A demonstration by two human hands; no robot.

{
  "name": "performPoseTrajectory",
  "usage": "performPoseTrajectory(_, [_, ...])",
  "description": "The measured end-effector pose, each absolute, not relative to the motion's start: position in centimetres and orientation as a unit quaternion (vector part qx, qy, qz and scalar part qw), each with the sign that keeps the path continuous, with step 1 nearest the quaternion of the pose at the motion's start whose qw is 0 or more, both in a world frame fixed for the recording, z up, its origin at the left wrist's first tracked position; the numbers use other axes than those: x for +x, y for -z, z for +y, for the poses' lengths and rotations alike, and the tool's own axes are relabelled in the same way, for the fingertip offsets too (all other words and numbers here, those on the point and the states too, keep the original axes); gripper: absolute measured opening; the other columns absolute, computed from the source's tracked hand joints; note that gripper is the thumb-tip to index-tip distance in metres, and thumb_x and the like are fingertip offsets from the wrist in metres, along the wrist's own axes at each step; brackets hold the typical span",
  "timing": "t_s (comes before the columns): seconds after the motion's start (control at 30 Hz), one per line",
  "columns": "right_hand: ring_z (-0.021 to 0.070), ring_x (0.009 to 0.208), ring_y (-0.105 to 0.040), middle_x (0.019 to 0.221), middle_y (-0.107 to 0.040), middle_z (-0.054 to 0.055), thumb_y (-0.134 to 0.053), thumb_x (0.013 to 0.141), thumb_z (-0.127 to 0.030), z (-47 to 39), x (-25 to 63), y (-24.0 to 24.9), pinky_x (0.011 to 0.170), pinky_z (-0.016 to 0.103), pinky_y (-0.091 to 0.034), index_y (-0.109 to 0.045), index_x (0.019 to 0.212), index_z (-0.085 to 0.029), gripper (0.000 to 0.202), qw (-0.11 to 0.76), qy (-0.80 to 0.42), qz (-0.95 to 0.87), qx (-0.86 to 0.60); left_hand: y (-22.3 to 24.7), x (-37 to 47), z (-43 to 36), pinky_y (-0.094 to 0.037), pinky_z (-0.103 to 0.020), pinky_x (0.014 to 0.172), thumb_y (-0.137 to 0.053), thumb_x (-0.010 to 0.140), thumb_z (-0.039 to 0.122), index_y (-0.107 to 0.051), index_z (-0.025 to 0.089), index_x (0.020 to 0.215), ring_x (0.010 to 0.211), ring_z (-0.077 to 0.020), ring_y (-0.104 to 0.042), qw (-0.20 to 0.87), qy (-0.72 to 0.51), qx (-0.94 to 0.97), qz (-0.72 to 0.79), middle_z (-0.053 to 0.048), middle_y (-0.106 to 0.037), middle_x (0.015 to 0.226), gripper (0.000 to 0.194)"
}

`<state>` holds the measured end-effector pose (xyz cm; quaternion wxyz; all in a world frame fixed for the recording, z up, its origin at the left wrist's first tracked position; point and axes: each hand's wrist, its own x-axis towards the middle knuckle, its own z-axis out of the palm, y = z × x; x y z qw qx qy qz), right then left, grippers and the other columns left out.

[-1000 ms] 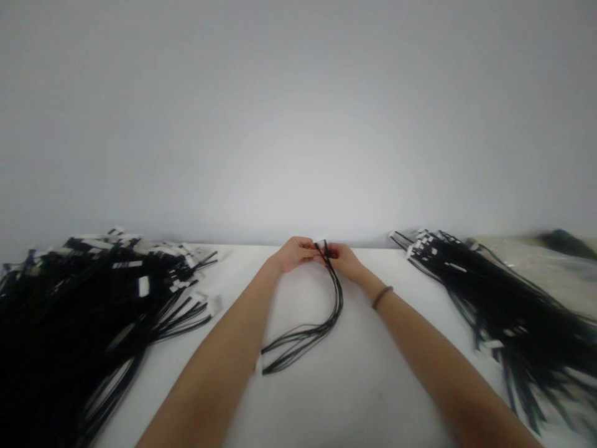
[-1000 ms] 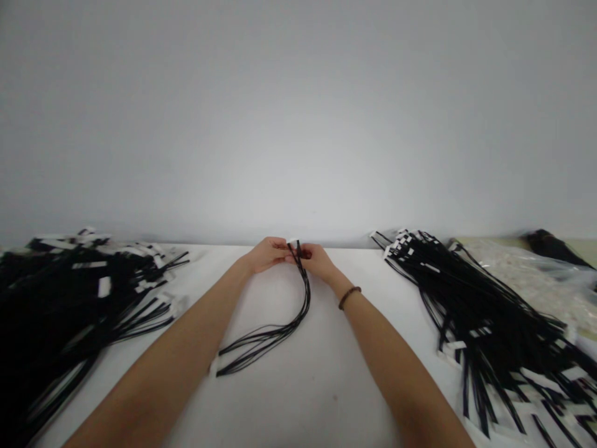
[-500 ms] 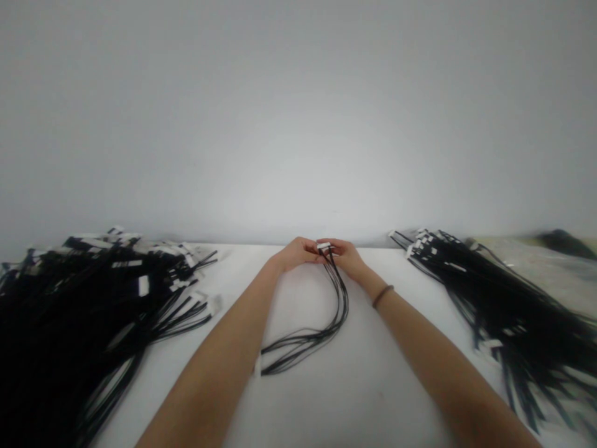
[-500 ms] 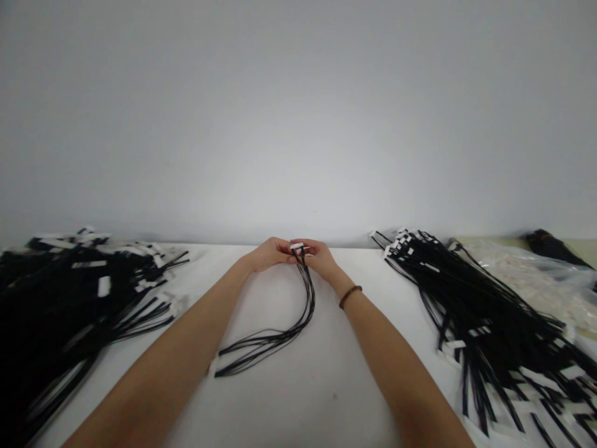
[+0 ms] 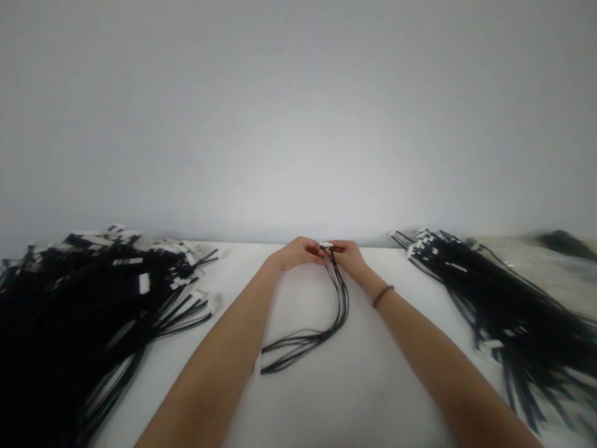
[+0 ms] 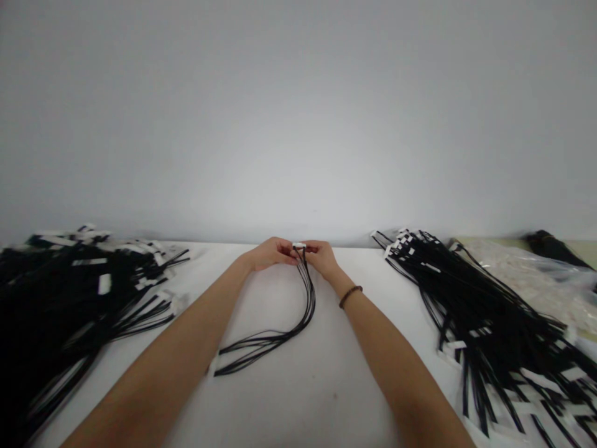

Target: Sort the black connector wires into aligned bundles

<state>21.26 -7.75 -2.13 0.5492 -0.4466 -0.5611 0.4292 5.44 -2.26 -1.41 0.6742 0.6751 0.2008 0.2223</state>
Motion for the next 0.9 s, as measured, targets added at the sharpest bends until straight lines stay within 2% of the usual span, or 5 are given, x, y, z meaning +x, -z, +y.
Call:
performPoseTrajectory(0.2, [0.0149,0.063,-0.058,0.069,-0.064,0.003,-0.067,0.055,-0.026,-7.82,21.14,1.99,0.059,0.025,-0.046,-0.066,0.078,-0.014,0.026,0.54,-0.418,-0.574,-0.452,1.06,5.28,-2.51,-0.04,-0.03,0.077,-0.071,0.053,0.019,-0.062,0.009,0.072,0.071,-0.0123,-0.055,0.694,-0.244,0.644,0.209,-0.006,-0.061,0.075,0.023])
performPoseTrajectory(0.37, [0.014,0.064,-0.057,0.071,-0.063,0.003,-0.065,0.057,-0.025,-7.72,21.23,2.25,0.06,0.025,-0.046,-0.063,0.087,-0.014,0.032,0.509,-0.385,-0.628,-0.445,0.86,5.36,-2.56,-0.043,-0.03,0.073,-0.068,0.06,0.024,-0.063,0.007,0.079,0.07,-0.0136,-0.055,0.749,-0.268,0.573,0.195,-0.011,-0.06,0.079,0.026])
performPoseTrajectory(0.57, [0.0146,0.068,-0.056,0.077,-0.061,0.005,-0.063,0.06,-0.027,-7.64,21.33,2.44,0.064,0.027,-0.046,-0.059,0.093,-0.013,0.036,0.465,-0.332,-0.689,-0.446,0.84,5.48,-2.59,-0.043,-0.026,0.067,-0.066,0.063,0.028,-0.063,0.006,0.077,0.064,-0.0096,-0.052,0.738,-0.249,0.592,0.208,-0.011,-0.059,0.079,0.026])
performPoseTrajectory(0.77, [0.0142,0.066,-0.056,0.078,-0.06,0.004,-0.065,0.058,-0.031,-7.6,21.3,2.79,0.061,0.028,-0.046,-0.048,0.108,-0.015,0.054,0.456,-0.313,-0.688,-0.469,1.04,5.66,-2.63,-0.043,-0.027,0.07,-0.063,0.066,0.029,-0.062,0.008,0.079,0.067,-0.0106,-0.053,0.729,-0.242,0.61,0.194,-0.01,-0.06,0.079,0.025])
performPoseTrajectory(0.9, [0.0129,0.064,-0.056,0.084,-0.059,0.005,-0.067,0.057,-0.032,-7.91,20.96,2.47,0.057,0.026,-0.046,-0.044,0.111,-0.019,0.061,0.456,-0.346,-0.676,-0.464,1.53,6.0,-2.27,-0.044,-0.025,0.064,-0.063,0.066,0.03,-0.06,0.008,0.076,0.067,-0.0126,-0.055,0.737,-0.287,0.571,0.218,-0.01,-0.06,0.078,0.024])
